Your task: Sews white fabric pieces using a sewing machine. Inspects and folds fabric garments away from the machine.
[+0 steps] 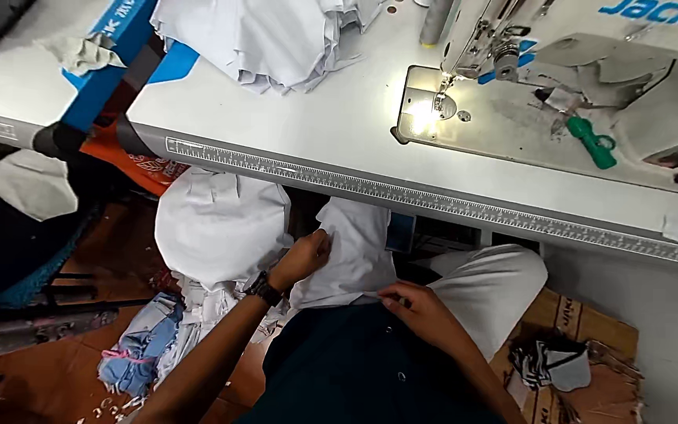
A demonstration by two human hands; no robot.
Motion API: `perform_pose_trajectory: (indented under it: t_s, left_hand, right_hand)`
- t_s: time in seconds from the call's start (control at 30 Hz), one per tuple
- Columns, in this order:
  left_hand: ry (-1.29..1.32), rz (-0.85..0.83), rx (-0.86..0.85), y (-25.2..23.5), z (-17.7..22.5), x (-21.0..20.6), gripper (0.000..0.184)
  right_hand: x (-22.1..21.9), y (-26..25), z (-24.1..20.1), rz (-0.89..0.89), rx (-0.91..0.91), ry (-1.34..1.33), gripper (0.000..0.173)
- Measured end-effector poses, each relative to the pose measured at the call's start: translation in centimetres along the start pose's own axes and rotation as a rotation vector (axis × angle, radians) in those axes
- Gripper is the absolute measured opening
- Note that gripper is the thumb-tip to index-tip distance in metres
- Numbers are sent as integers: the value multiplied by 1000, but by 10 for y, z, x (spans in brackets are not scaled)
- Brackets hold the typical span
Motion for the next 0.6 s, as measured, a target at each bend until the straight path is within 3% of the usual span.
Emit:
perform_pose_trajectory:
  t_s: [0.13, 0.2, 0.27, 0.37, 0.47, 0.53, 0.6]
  left_hand:
    - [-8, -70, -45, -3, 4, 5, 16]
    - [20, -53, -68, 4, 14, 16, 13]
    - [69, -85, -60, 20, 30, 25, 15]
    - [118, -280, -60, 57, 31, 17, 32]
    - [-72, -228, -57, 82, -3, -21, 32]
    - [-219, -168, -14, 91, -23, -35, 28]
    - [-194, -144, 21, 103, -37, -34, 25]
  right_hand:
    - [-19, -28, -43, -3, 252, 262, 18]
    - [-48, -52, -59, -75, 393, 400, 24]
    - [-74, -72, -61, -178, 462, 482, 18]
    - [-53, -76, -71, -72, 491, 342, 18]
    - [-21, -70, -73, 33, 410, 246, 13]
    - [-31, -77, -65, -29, 371, 282, 10]
    - [-64, -82, -54, -181, 355, 351, 15]
Point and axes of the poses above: each hand's wrist, its own y-axis away from the middle knuckle, its own x-axis out of the back of the hand, z = x × y, the point moved 5 cm from there along -y, towards the middle knuckle, and after that the axes turned 15 degrees about y, right-handed, at the moved point
